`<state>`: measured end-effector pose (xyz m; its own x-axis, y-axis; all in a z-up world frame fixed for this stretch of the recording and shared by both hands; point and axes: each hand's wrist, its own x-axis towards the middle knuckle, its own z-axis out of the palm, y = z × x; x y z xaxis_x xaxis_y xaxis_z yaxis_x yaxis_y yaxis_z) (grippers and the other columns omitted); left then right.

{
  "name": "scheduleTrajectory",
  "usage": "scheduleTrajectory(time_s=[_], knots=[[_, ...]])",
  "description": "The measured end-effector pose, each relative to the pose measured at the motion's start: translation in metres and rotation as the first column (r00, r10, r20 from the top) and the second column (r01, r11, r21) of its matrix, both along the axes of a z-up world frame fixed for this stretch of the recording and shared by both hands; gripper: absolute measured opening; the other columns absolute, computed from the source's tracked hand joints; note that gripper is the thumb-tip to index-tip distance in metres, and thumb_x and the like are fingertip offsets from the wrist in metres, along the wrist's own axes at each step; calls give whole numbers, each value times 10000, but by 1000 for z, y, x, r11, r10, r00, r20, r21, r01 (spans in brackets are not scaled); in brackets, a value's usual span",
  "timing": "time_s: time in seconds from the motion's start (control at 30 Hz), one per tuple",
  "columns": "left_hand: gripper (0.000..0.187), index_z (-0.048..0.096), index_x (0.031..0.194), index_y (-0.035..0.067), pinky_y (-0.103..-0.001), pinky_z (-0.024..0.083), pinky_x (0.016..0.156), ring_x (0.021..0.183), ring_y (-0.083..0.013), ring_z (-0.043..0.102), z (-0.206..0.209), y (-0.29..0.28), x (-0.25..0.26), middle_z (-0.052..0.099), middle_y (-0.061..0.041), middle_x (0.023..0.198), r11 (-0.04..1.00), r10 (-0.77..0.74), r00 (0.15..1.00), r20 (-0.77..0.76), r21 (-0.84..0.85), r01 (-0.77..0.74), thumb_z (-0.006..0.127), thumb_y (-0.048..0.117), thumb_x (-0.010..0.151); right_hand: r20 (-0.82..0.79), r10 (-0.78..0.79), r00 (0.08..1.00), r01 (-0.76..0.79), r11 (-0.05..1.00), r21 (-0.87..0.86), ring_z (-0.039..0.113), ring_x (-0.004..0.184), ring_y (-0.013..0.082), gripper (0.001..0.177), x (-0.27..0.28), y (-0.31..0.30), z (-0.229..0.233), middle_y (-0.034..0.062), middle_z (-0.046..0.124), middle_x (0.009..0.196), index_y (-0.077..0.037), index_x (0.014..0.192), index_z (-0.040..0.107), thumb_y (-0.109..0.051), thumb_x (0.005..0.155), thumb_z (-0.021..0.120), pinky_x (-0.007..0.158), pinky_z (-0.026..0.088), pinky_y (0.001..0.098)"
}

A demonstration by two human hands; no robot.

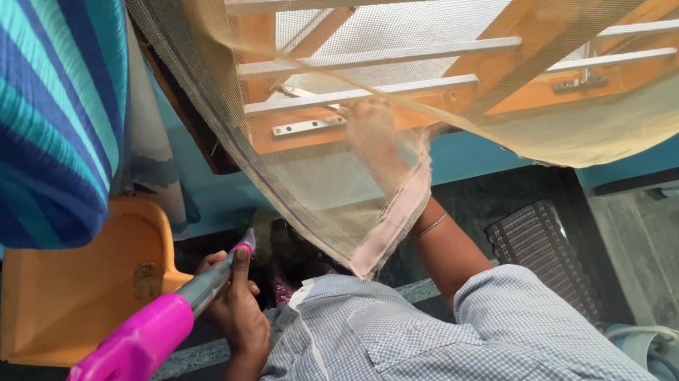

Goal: The person sweeps debris from the floor into a dustpan using a handheld broom, moving between different rooms including a laundry area and a bedroom, and then adjusts a net screen over a window.

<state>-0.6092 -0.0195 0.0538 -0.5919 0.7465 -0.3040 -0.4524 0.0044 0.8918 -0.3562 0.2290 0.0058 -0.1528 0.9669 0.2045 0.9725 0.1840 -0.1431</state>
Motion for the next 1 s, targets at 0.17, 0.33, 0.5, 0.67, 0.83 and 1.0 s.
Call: scheduleTrajectory(time_s=[0.17,0.33,0.5,0.67,0.83,1.0], knots=[[376,596,1124,114,-184,397,499,683,-44,526,-2,4,2,642,-14,975,1000,-9,1000,8,-13,9,843,206,856,-305,175,936,10,854,520,644,823,407,227,-19,-6,-12,195,691,807,-58,878,727,-265,942,661,752,511,501],[339,605,1100,113,-187,399,482,663,-54,524,-3,10,7,645,-20,977,1000,-7,1000,-17,4,7,840,186,866,-451,-38,892,159,959,233,651,779,403,313,-35,-7,5,240,674,767,-16,867,758,-322,928,743,730,509,502],[323,612,1093,117,-183,408,478,672,-49,535,-2,6,6,640,-16,973,1000,-9,1000,-28,19,9,835,175,867,-549,-168,819,143,986,-89,658,613,347,321,-46,-18,46,246,653,680,-27,941,790,-341,932,727,640,503,446],[334,607,1090,117,-188,403,481,639,-57,495,-1,2,3,603,-4,948,999,-10,1000,-3,33,10,837,210,867,-640,43,768,-41,999,18,670,578,300,266,-47,-20,50,172,670,657,-72,973,816,-279,919,658,598,514,405],[351,598,1089,119,-192,413,507,665,-55,503,2,1,1,608,-5,970,999,-35,999,4,22,35,834,254,867,-552,78,831,-70,997,34,710,650,305,311,-30,-6,18,182,676,689,-39,966,773,-341,942,702,627,537,401],[369,592,1098,125,-187,415,523,668,-51,503,5,2,2,601,4,961,999,-36,999,17,30,36,841,261,862,-223,209,952,-216,976,-8,671,676,348,281,5,25,-27,157,665,728,-82,921,751,-346,990,686,614,517,446]])
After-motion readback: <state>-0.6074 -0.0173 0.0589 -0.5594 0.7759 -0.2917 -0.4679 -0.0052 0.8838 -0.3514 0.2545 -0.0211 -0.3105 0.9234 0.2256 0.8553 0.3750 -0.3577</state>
